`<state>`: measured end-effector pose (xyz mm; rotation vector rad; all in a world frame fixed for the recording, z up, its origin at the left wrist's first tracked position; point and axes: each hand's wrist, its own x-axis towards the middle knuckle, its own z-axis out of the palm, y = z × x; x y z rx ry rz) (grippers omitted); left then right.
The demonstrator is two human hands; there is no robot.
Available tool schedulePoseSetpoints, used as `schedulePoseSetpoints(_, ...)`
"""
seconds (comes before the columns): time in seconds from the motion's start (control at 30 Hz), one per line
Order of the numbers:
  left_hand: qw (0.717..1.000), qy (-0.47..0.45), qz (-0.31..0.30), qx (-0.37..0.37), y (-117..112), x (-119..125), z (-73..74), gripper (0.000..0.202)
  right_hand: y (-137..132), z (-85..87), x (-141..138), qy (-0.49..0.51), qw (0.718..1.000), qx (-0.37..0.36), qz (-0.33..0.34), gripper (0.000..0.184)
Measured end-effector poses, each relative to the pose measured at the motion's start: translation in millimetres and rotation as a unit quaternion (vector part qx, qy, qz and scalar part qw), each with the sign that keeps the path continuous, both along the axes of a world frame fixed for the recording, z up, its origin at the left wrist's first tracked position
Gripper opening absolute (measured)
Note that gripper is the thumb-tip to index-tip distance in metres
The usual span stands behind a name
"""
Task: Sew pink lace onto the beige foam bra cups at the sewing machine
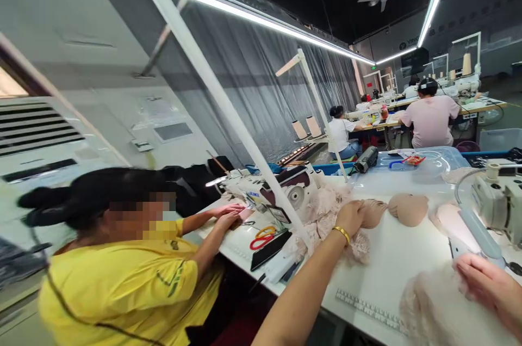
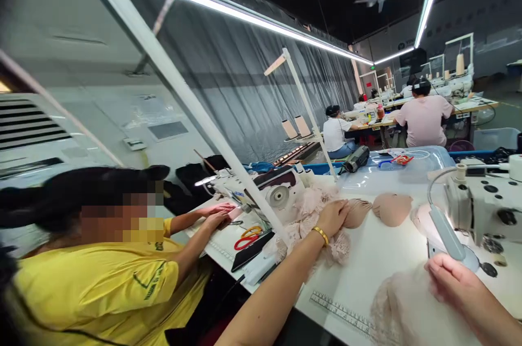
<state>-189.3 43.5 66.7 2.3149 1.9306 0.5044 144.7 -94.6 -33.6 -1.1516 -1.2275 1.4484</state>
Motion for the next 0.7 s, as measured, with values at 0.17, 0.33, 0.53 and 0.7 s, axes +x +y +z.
schedulePoseSetpoints(0.17,0.997,-0.078,0.011,0.018,3,10,12.1,0.029,-9,38.8,0,0.052,0.998,-0.022,-0.016,0.052)
schedulePoseSetpoints(0.33,0.982,-0.185,0.007,0.041,-35,32,31.9,0.018,-15,47.7,-4,0.044,0.998,-0.019,-0.028,0.056)
schedulePoseSetpoints(0.53,0.95,-0.263,-0.127,-0.11,-103,76,25.4,0.01,-21,50.8,0,0.039,0.999,0.004,-0.009,0.062)
schedulePoseSetpoints(0.7,0.939,-0.261,-0.162,-0.155,-115,97,14.2,0.008,-25,47.7,-2,-0.013,0.999,0.045,-0.001,0.056)
